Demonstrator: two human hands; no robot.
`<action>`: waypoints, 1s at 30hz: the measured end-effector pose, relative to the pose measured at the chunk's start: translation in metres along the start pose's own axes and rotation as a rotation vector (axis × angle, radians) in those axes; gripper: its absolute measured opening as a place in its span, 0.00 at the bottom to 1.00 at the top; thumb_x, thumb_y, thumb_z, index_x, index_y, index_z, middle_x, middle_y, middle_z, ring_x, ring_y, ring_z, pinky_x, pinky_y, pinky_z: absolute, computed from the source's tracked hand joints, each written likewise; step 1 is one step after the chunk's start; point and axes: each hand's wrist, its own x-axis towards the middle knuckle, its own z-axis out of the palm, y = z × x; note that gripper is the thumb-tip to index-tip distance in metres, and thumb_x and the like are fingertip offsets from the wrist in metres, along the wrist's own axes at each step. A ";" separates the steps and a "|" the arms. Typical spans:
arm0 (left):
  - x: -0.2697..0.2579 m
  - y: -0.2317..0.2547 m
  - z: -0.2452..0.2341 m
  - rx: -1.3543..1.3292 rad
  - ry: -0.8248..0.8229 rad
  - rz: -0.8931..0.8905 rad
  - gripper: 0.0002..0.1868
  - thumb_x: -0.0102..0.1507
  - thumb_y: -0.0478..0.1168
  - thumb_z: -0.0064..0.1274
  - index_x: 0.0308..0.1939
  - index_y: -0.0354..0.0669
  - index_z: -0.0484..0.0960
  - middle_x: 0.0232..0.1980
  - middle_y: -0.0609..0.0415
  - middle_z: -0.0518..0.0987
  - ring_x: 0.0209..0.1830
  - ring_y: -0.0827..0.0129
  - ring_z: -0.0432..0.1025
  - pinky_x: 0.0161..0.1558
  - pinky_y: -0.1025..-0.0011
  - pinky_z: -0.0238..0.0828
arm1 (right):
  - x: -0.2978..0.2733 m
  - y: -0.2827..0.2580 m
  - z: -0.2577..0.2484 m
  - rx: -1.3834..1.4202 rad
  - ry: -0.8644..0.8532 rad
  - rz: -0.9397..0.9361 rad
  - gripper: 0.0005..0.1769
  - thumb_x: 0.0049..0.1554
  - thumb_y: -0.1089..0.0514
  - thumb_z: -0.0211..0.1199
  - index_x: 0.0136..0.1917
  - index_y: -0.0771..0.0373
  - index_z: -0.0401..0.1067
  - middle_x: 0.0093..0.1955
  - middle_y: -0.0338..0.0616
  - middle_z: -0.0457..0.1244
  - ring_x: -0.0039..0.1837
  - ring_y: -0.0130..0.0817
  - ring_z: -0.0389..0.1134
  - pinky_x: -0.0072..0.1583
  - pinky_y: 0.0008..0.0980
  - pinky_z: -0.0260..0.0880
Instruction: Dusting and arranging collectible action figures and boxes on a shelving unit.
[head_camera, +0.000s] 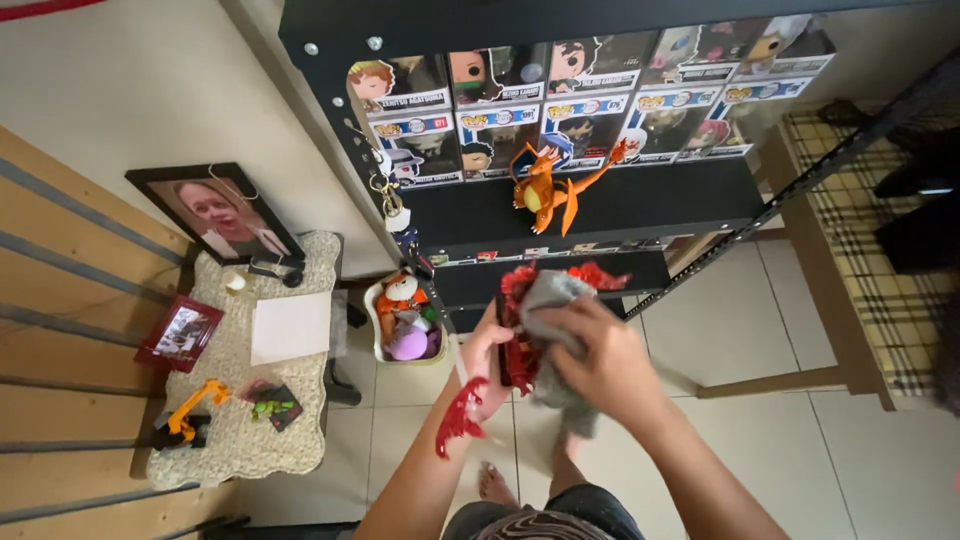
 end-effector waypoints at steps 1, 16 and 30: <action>-0.002 0.000 0.002 0.017 -0.002 -0.009 0.36 0.60 0.36 0.44 0.75 0.50 0.65 0.64 0.53 0.76 0.60 0.63 0.73 0.62 0.64 0.74 | -0.002 0.003 -0.002 -0.090 -0.058 0.000 0.22 0.47 0.64 0.66 0.56 0.58 0.79 0.56 0.51 0.69 0.51 0.52 0.74 0.51 0.41 0.75; -0.003 0.012 0.022 -0.032 0.028 0.033 0.31 0.60 0.38 0.43 0.70 0.46 0.68 0.63 0.47 0.76 0.58 0.53 0.73 0.57 0.53 0.69 | -0.050 -0.004 0.013 -0.033 -0.029 0.099 0.27 0.50 0.64 0.64 0.64 0.55 0.75 0.52 0.48 0.67 0.48 0.48 0.72 0.48 0.41 0.74; -0.017 0.018 0.035 -0.349 -0.113 -0.075 0.28 0.66 0.39 0.40 0.72 0.39 0.67 0.67 0.44 0.74 0.66 0.52 0.71 0.67 0.50 0.66 | -0.030 0.051 -0.091 0.088 -0.010 0.147 0.30 0.49 0.76 0.61 0.64 0.58 0.76 0.58 0.47 0.66 0.58 0.36 0.70 0.56 0.31 0.73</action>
